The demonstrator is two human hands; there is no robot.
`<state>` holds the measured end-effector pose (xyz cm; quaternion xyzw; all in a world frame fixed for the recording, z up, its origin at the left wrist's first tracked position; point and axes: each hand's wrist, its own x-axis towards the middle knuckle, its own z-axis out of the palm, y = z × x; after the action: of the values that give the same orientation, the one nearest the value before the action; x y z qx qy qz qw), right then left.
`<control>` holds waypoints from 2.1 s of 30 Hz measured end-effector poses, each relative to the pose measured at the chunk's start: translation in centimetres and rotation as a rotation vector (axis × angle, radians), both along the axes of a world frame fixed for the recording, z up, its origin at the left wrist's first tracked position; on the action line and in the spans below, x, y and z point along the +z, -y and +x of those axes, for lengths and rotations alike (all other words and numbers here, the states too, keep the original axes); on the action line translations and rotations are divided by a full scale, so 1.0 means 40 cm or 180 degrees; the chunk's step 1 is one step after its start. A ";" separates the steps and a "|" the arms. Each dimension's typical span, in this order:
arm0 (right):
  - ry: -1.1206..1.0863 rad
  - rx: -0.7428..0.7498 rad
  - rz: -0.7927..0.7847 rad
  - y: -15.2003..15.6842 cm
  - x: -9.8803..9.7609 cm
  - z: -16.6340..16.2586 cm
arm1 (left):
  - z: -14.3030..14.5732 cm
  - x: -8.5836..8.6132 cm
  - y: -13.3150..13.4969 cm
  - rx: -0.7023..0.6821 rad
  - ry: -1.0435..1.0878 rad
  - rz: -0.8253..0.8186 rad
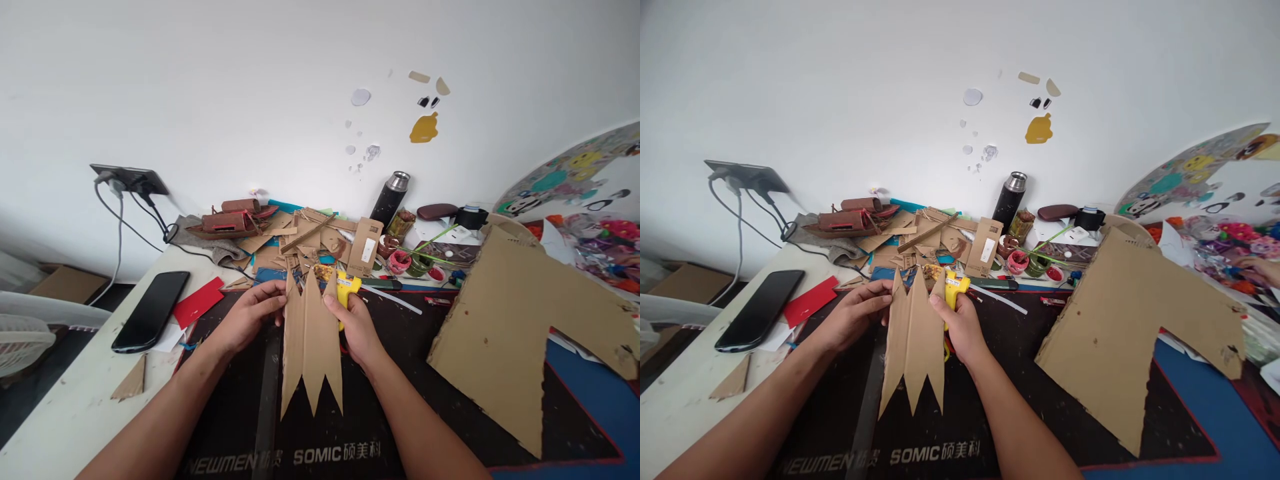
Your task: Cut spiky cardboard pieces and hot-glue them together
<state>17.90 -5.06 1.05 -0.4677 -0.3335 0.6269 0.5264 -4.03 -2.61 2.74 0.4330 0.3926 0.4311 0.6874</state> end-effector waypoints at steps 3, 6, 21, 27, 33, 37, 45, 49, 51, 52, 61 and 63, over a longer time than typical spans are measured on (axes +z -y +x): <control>-0.0006 -0.0005 -0.0003 0.000 0.001 0.000 | -0.006 0.003 0.000 -0.0053 0.0065 0.0028; 0.0000 -0.0020 -0.0020 0.000 0.003 0.000 | -0.008 0.004 0.001 -0.0046 0.0092 0.0028; -0.0025 0.0056 -0.0082 0.001 -0.001 -0.001 | -0.011 -0.005 -0.002 -0.0300 -0.0006 0.0229; 0.0009 0.0048 -0.0138 0.002 0.003 -0.001 | -0.015 -0.012 -0.003 -0.0318 0.0099 0.0209; 0.0027 0.0046 -0.0116 0.002 0.000 0.001 | -0.014 -0.010 -0.001 -0.0401 0.0246 0.0161; 0.0007 0.0108 -0.0136 0.000 -0.006 0.005 | -0.016 -0.011 0.001 -0.0458 0.0340 0.0139; -0.0021 0.0068 -0.0058 -0.001 -0.014 0.012 | -0.021 -0.017 0.000 -0.0540 0.0554 0.0041; -0.0026 0.0007 -0.0131 0.000 -0.009 0.015 | -0.020 -0.023 -0.001 -0.0604 0.0646 0.0041; -0.0049 -0.0005 -0.0176 -0.001 -0.007 0.016 | -0.019 -0.025 -0.001 -0.0644 0.0678 0.0036; -0.0070 0.0001 -0.0189 -0.001 -0.007 0.016 | -0.019 -0.026 -0.001 -0.0661 0.0685 0.0035; -0.0239 -0.0048 -0.0252 -0.002 0.007 0.015 | -0.016 -0.025 -0.003 -0.0625 0.0488 -0.0019; -0.0265 -0.0072 -0.0285 -0.002 0.013 0.017 | -0.014 -0.023 -0.007 -0.0489 0.0260 -0.0040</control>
<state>18.56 -4.96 1.56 -0.4680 -0.2776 0.6541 0.5254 -4.58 -2.32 1.84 0.4396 0.3325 0.3919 0.7366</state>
